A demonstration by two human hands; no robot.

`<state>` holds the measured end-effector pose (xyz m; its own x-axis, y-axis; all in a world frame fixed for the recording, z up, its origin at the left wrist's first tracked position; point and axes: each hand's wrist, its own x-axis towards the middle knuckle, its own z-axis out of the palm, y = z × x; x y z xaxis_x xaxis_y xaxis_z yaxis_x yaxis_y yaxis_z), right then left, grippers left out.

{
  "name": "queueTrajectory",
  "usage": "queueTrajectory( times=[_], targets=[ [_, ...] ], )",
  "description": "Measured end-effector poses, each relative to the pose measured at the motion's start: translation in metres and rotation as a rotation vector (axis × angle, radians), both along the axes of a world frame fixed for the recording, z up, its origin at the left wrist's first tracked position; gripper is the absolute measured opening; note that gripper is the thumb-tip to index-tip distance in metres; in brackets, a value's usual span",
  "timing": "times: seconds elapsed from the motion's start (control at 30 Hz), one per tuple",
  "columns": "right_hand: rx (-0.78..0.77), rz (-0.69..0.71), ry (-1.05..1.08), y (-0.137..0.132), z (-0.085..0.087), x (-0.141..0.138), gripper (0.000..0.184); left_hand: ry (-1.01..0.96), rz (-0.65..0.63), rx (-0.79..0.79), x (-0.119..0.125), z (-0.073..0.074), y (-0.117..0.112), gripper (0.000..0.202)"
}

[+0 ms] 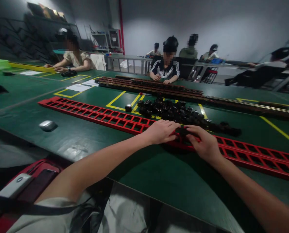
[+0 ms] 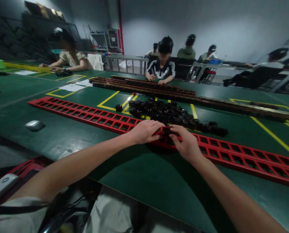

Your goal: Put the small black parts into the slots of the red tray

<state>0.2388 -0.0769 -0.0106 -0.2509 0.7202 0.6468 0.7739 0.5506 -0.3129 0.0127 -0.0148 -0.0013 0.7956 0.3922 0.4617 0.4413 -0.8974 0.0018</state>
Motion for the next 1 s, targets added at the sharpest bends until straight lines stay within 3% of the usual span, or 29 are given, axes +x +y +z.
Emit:
queueTrajectory(
  times=[0.17, 0.37, 0.47, 0.7, 0.87, 1.0],
  targets=[
    [0.016, 0.091, 0.044, -0.006, -0.002, -0.012, 0.017, 0.047, 0.018, -0.010, -0.001, -0.004, -0.002, 0.025],
    [-0.025, 0.095, 0.023, -0.007, -0.007, -0.017, 0.043, 0.024, 0.051, 0.015, -0.004, -0.005, -0.004, 0.021],
    [-0.018, 0.124, -0.005, -0.006, -0.007, -0.018, 0.047, 0.022, 0.051, 0.027, -0.006, -0.005, -0.005, 0.020],
    [-0.110, 0.121, -0.038, -0.005, -0.008, -0.020, 0.046, -0.071, 0.107, -0.002, -0.006, -0.008, -0.006, 0.024],
    [-0.119, 0.111, -0.063, -0.005, -0.010, -0.021, 0.031, -0.024, 0.056, -0.045, -0.008, -0.009, -0.004, 0.029],
    [-0.130, 0.077, -0.024, -0.006, -0.010, -0.022, 0.029, -0.043, 0.035, -0.067, -0.010, -0.007, -0.006, 0.020]
  ],
)
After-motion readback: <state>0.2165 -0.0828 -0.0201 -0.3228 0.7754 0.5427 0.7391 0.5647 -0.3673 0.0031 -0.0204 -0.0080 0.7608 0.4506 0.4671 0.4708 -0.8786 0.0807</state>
